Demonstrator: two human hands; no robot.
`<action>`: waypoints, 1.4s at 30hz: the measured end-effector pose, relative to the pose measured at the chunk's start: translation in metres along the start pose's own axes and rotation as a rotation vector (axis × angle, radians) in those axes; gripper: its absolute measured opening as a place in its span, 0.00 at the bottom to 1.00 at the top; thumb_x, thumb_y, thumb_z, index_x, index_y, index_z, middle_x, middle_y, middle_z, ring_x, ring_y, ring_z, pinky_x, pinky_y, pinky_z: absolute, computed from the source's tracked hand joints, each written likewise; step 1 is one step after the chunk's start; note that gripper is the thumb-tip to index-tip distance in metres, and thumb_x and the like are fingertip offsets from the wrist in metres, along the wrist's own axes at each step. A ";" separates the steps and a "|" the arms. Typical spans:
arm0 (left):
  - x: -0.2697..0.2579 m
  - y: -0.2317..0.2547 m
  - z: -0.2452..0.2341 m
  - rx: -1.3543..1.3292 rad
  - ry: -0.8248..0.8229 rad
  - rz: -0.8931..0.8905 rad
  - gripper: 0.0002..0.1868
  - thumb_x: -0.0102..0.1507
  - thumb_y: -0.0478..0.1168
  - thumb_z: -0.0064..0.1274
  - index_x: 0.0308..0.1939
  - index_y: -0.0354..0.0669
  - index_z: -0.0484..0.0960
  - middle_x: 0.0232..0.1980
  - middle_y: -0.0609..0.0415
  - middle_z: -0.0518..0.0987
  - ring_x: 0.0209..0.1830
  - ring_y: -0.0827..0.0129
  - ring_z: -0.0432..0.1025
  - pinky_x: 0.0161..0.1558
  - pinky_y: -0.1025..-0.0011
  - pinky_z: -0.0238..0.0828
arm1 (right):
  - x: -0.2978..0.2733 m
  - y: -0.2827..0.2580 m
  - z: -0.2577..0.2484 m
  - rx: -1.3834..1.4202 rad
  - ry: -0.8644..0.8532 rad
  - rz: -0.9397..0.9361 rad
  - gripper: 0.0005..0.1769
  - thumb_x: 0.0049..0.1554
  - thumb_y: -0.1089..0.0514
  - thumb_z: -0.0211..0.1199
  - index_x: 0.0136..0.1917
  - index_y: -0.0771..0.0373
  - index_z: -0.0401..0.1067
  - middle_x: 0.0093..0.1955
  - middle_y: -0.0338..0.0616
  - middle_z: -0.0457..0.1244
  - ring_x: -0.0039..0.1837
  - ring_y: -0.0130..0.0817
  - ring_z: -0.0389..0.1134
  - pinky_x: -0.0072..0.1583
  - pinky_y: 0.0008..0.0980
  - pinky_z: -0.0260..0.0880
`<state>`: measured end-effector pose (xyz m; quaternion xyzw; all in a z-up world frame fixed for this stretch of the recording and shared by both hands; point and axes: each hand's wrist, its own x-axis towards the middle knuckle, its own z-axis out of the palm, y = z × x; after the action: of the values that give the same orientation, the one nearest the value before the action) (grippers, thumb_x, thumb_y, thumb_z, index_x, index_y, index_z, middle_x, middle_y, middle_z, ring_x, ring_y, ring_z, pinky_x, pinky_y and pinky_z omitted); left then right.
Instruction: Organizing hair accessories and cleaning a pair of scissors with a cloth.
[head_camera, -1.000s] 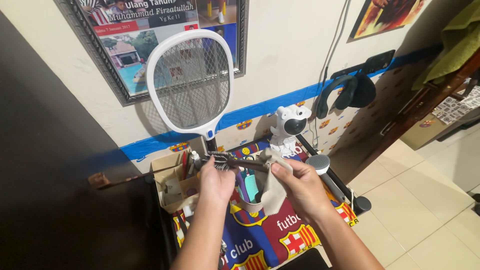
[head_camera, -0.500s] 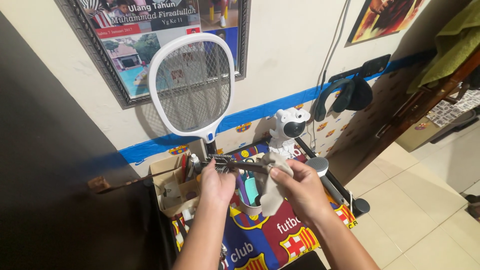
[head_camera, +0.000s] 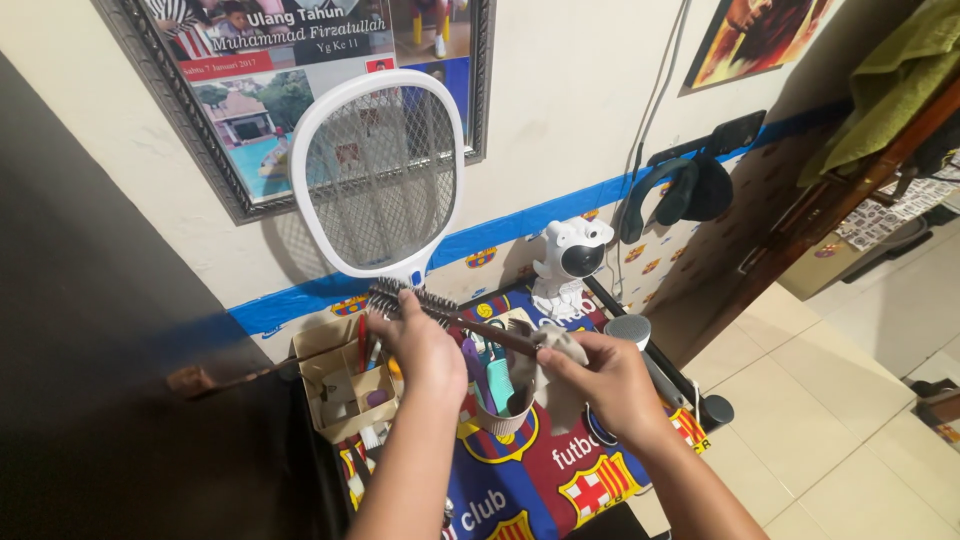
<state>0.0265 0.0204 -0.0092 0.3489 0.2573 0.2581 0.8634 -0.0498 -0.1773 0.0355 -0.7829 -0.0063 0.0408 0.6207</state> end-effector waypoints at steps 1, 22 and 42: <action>-0.008 0.007 0.004 0.000 -0.001 0.000 0.28 0.70 0.42 0.42 0.72 0.48 0.51 0.68 0.49 0.67 0.65 0.65 0.67 0.66 0.62 0.61 | 0.000 -0.004 0.002 0.000 0.001 0.000 0.15 0.56 0.54 0.70 0.47 0.70 0.83 0.32 0.41 0.70 0.33 0.24 0.68 0.37 0.28 0.69; -0.023 0.019 0.003 -0.278 -0.792 -0.449 0.15 0.69 0.42 0.48 0.59 0.48 0.69 0.54 0.52 0.76 0.54 0.67 0.71 0.56 0.60 0.68 | 0.016 0.030 0.001 0.636 -0.566 0.264 0.17 0.62 0.50 0.64 0.52 0.67 0.76 0.39 0.40 0.71 0.34 0.23 0.68 0.34 0.23 0.68; -0.022 -0.004 0.008 0.079 -0.405 -0.108 0.25 0.69 0.43 0.45 0.68 0.49 0.56 0.58 0.48 0.74 0.56 0.66 0.69 0.58 0.63 0.65 | 0.010 -0.007 0.001 -0.144 -0.269 0.015 0.13 0.55 0.51 0.68 0.40 0.64 0.79 0.30 0.35 0.70 0.33 0.19 0.67 0.37 0.27 0.67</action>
<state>0.0163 0.0001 -0.0015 0.4130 0.1066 0.1256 0.8957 -0.0398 -0.1740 0.0418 -0.8131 -0.0863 0.1492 0.5561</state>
